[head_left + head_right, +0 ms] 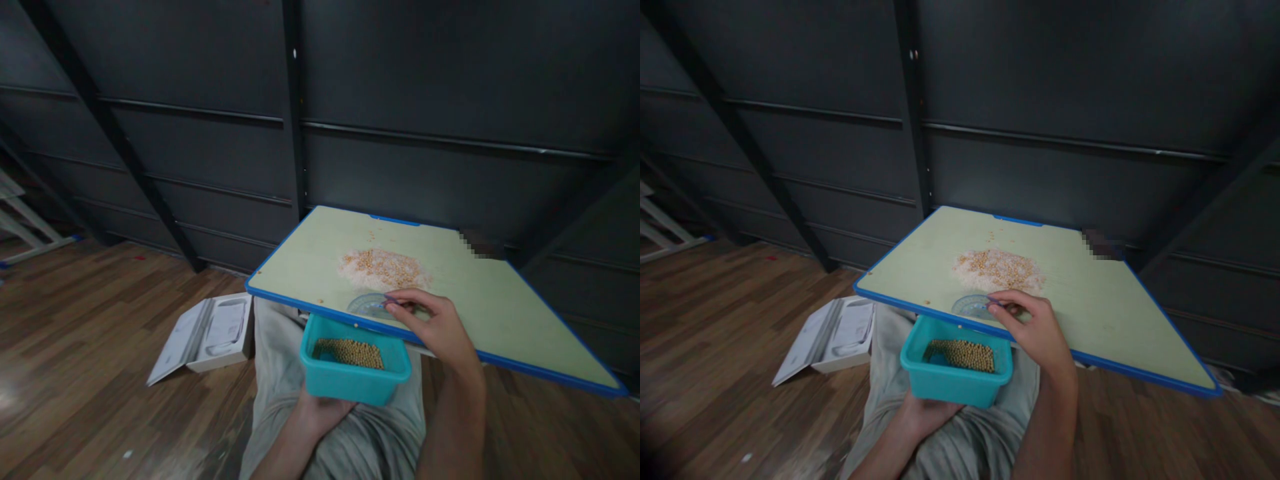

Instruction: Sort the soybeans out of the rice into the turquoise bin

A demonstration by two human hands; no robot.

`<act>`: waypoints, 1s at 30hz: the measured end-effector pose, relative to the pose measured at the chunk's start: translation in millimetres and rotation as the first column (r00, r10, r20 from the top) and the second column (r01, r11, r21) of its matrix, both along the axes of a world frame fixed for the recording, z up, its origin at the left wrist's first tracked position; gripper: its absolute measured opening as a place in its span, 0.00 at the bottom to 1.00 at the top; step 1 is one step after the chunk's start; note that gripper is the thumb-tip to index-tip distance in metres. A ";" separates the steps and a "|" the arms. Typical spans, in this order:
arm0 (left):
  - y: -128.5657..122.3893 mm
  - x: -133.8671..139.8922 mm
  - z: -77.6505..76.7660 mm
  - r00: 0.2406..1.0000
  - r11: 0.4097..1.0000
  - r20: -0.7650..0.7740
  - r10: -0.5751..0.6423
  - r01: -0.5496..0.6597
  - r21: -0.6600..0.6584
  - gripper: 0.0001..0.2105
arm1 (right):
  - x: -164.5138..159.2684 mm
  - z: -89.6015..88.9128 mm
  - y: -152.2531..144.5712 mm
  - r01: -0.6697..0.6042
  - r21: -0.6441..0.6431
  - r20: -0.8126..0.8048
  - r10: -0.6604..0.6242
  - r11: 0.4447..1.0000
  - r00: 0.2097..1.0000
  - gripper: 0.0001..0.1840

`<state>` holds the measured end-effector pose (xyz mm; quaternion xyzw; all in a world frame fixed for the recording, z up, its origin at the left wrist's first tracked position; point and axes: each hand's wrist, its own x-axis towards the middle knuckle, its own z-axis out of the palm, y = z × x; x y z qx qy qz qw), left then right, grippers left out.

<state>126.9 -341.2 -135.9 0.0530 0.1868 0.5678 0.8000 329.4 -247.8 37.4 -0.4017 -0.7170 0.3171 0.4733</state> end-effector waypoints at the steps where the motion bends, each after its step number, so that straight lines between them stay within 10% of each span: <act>1: -0.4 -0.5 0.5 1.000 1.000 0.001 -0.016 0.016 0.006 0.29 | 0.5 0.0 -0.2 0.011 0.008 -0.018 -0.011 1.000 1.000 0.08; 17: -9.6 -10.5 -5.6 0.997 0.998 -0.051 -0.058 0.058 0.002 0.16 | 10.1 -20.2 25.4 0.448 0.002 -0.236 -0.435 0.894 0.869 0.21; 30: -9.2 -11.2 -2.1 0.996 0.998 -0.070 -0.062 0.063 0.002 0.18 | 10.0 -22.0 28.5 0.352 -0.033 -0.195 -0.352 0.935 0.916 0.25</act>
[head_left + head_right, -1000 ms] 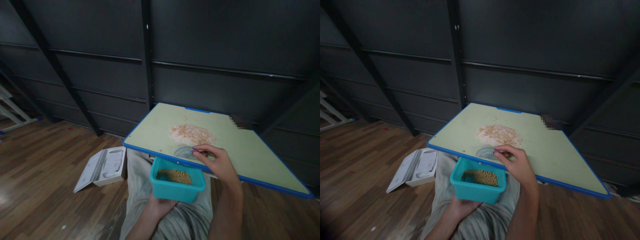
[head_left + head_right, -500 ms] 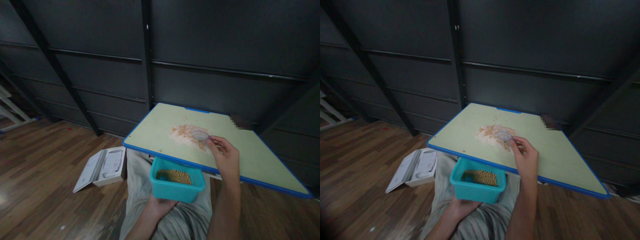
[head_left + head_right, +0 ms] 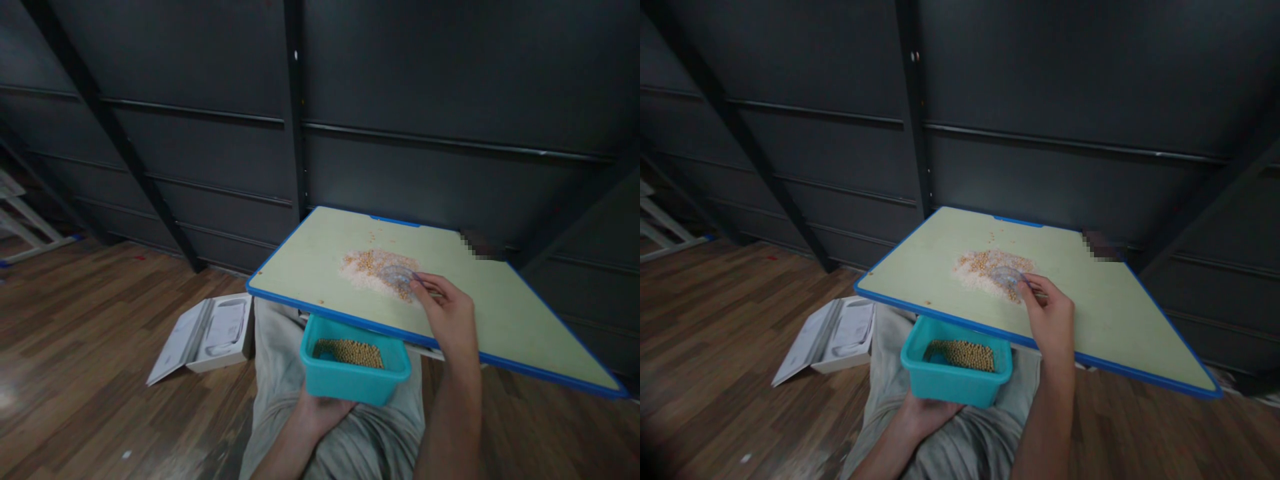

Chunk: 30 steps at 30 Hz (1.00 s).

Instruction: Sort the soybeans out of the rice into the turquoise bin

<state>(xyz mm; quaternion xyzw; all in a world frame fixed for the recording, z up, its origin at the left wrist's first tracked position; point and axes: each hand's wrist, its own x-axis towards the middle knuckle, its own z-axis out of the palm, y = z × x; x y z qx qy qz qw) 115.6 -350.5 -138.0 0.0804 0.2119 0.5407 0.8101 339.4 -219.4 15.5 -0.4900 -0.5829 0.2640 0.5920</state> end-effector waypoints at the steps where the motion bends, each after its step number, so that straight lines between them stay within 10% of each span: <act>1: 0.0 0.1 1.1 1.000 1.000 -0.007 0.002 -0.002 -0.006 0.19 | -0.4 0.2 -0.1 -0.011 -0.003 0.002 0.011 1.000 1.000 0.26; 30: 0.4 2.3 0.6 1.000 1.000 0.007 0.018 -0.018 -0.009 0.22 | -2.9 1.5 -2.6 -0.084 -0.047 -0.002 0.084 0.995 0.996 0.26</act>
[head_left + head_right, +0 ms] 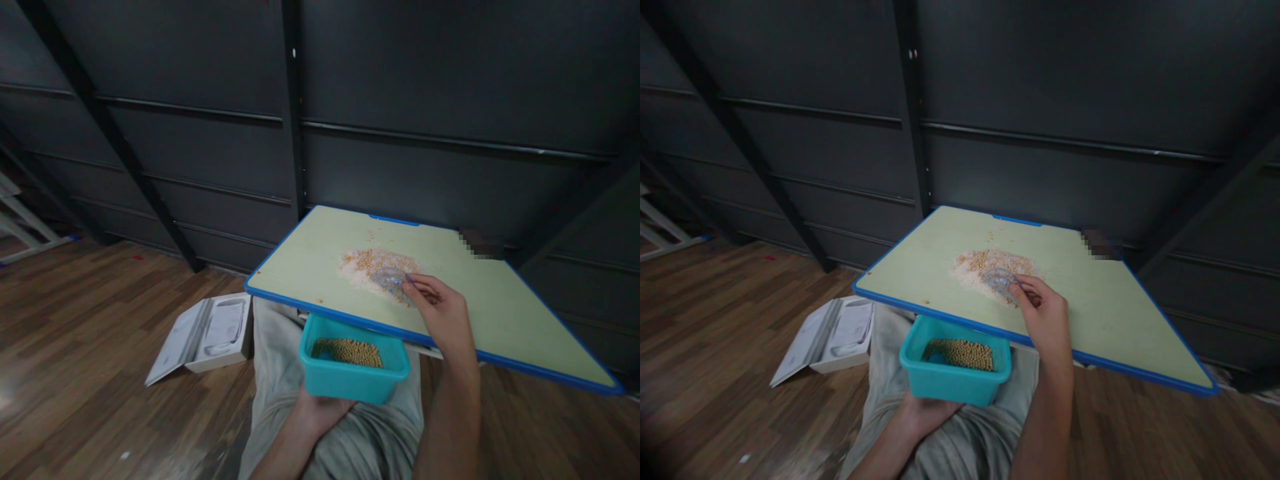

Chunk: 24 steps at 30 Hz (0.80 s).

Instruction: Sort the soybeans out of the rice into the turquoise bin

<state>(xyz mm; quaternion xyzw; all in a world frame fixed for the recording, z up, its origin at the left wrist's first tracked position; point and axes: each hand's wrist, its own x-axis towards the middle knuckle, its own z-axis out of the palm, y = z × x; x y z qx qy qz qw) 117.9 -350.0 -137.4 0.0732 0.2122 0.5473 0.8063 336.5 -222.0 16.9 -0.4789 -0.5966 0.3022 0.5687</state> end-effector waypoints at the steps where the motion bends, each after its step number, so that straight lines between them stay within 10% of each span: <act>1: -0.5 -0.1 0.6 1.000 1.000 -0.010 0.000 0.000 -0.006 0.24 | -0.4 0.6 -0.8 -0.005 -0.002 0.001 0.005 1.000 1.000 0.25; 24: 0.7 -2.5 -3.5 0.999 1.000 0.021 -0.024 0.024 0.014 0.26 | 0.4 -4.1 2.2 0.022 0.027 0.007 -0.022 0.999 1.000 0.28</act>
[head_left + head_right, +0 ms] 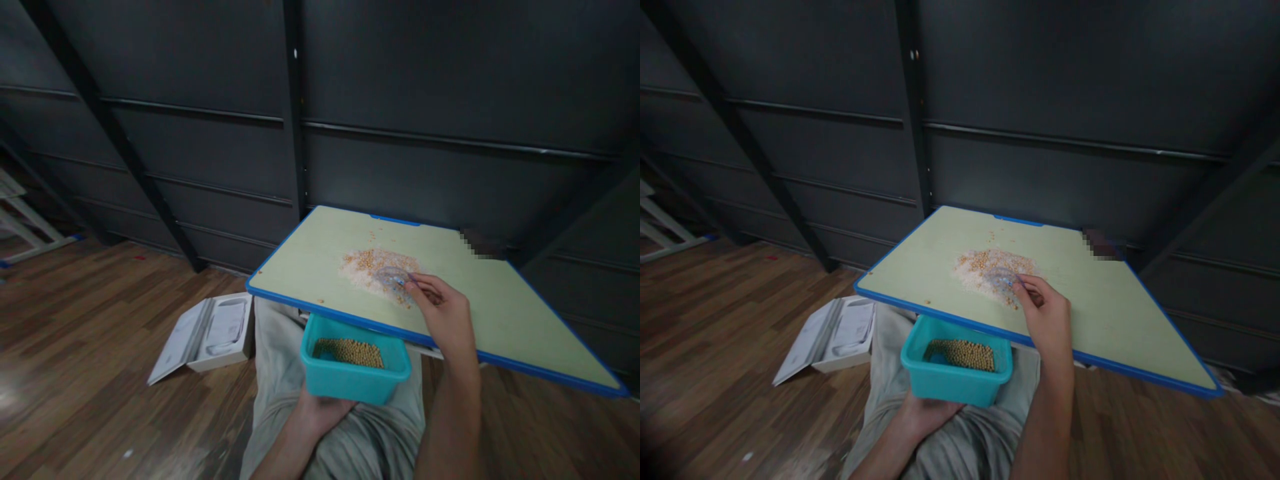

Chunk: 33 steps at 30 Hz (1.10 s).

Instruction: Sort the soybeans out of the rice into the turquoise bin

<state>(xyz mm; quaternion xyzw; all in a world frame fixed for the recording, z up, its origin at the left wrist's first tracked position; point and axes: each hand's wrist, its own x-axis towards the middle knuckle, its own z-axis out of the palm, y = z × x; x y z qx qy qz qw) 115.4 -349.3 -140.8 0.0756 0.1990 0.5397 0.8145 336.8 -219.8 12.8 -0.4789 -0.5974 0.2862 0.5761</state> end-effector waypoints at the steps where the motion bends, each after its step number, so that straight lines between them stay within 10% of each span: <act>1: 0.0 -0.3 -0.9 1.000 1.000 0.001 -0.003 0.003 0.003 0.26 | 0.2 -0.1 0.2 0.002 -0.003 0.004 -0.002 1.000 1.000 0.28; 33: -0.5 -1.2 -3.6 1.000 1.000 0.020 -0.015 0.015 -0.012 0.20 | -2.4 5.9 -4.9 -0.096 0.006 0.097 0.095 0.995 0.991 0.26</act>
